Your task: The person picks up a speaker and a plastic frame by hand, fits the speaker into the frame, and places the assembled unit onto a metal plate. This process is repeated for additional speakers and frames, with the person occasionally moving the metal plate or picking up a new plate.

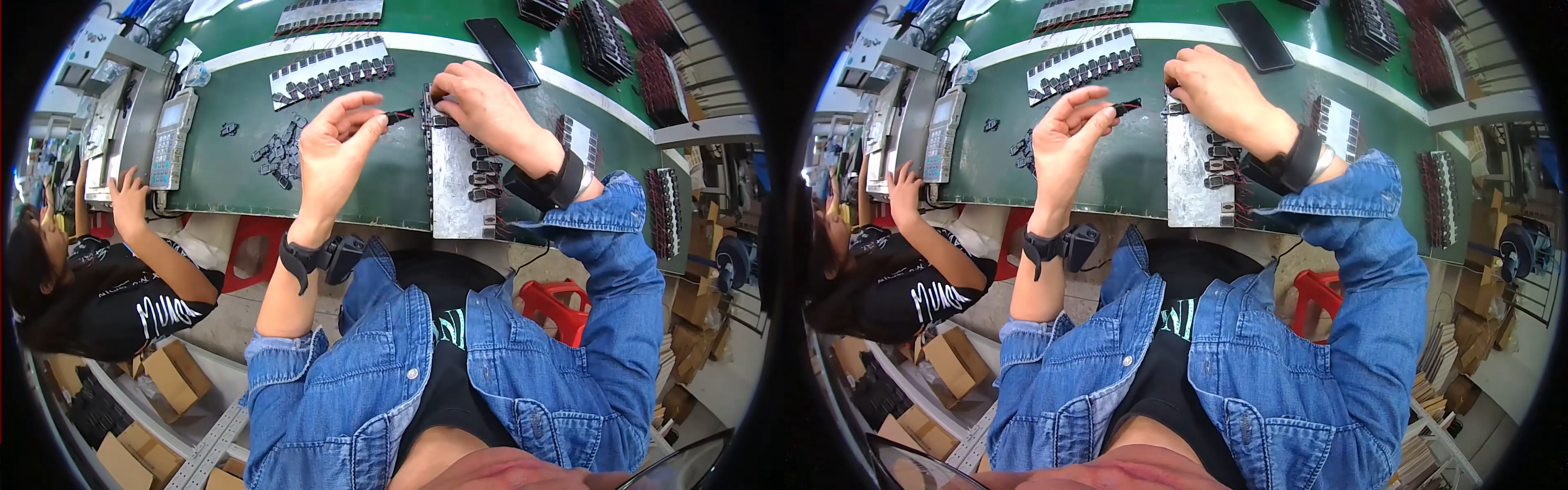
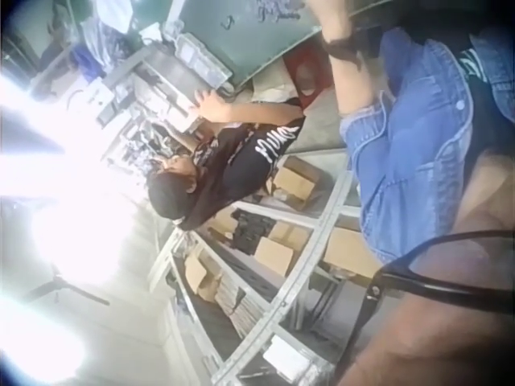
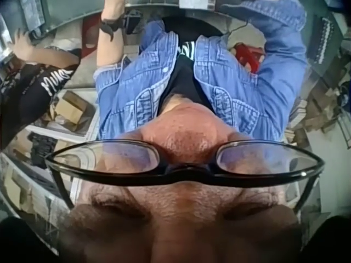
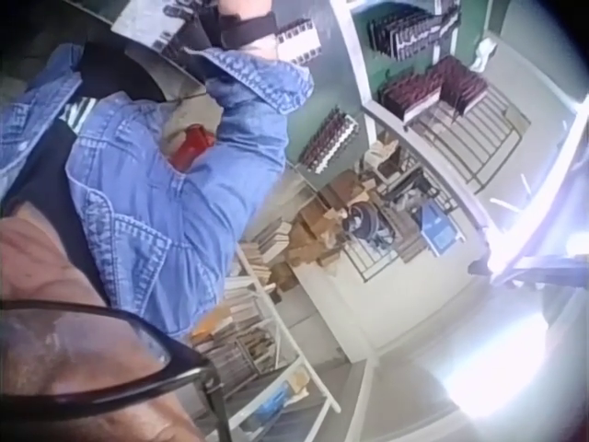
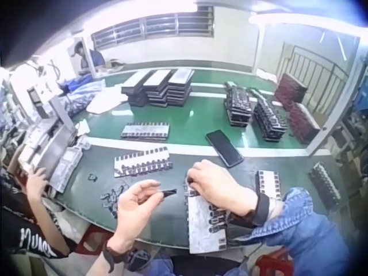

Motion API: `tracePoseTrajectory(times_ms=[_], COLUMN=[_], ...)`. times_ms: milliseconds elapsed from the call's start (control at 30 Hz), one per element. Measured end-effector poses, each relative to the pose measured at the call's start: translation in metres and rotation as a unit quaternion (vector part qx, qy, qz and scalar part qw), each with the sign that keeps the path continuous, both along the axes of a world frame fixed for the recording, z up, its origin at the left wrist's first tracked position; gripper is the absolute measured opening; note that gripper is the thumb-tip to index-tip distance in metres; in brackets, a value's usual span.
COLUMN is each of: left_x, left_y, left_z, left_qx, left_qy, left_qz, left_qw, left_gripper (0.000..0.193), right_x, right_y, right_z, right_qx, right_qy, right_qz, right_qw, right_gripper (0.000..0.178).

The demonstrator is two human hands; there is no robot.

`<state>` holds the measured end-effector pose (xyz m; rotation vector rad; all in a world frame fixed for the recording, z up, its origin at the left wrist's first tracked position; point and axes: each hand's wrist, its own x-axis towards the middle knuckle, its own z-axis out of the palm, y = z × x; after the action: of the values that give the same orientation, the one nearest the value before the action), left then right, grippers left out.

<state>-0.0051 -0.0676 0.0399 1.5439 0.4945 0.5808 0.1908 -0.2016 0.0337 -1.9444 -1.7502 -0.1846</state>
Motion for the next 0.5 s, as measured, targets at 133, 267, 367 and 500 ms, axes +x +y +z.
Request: tracePoseTrajectory(times_ms=[133,267,367,500], left_x=[0.016,0.035,0.054,0.068], left_y=[0.011,0.019,0.008,0.004], left_z=[-0.005,-0.017,-0.020,-0.033], left_qx=[-0.009,-0.008,0.072,0.210], left_qy=[-0.037,0.005,0.038,0.062], left_qz=[0.012,-0.026,-0.057,-0.057], left_qw=[0.999,1.000,0.995,0.974], left_gripper=[0.022,0.019,0.017,0.016], right_x=[0.003,0.013,0.037,0.021], right_y=[0.005,-0.001,-0.028,-0.074], right_z=[-0.005,0.008,0.030,0.061], right_qx=[-0.017,-0.060,0.081,0.062], right_qy=[0.030,0.116,0.175,0.386], right_qz=[-0.010,-0.032,-0.069,-0.095], right_qw=[0.999,0.991,0.979,0.915], right_gripper=[0.012,0.017,0.023,0.024])
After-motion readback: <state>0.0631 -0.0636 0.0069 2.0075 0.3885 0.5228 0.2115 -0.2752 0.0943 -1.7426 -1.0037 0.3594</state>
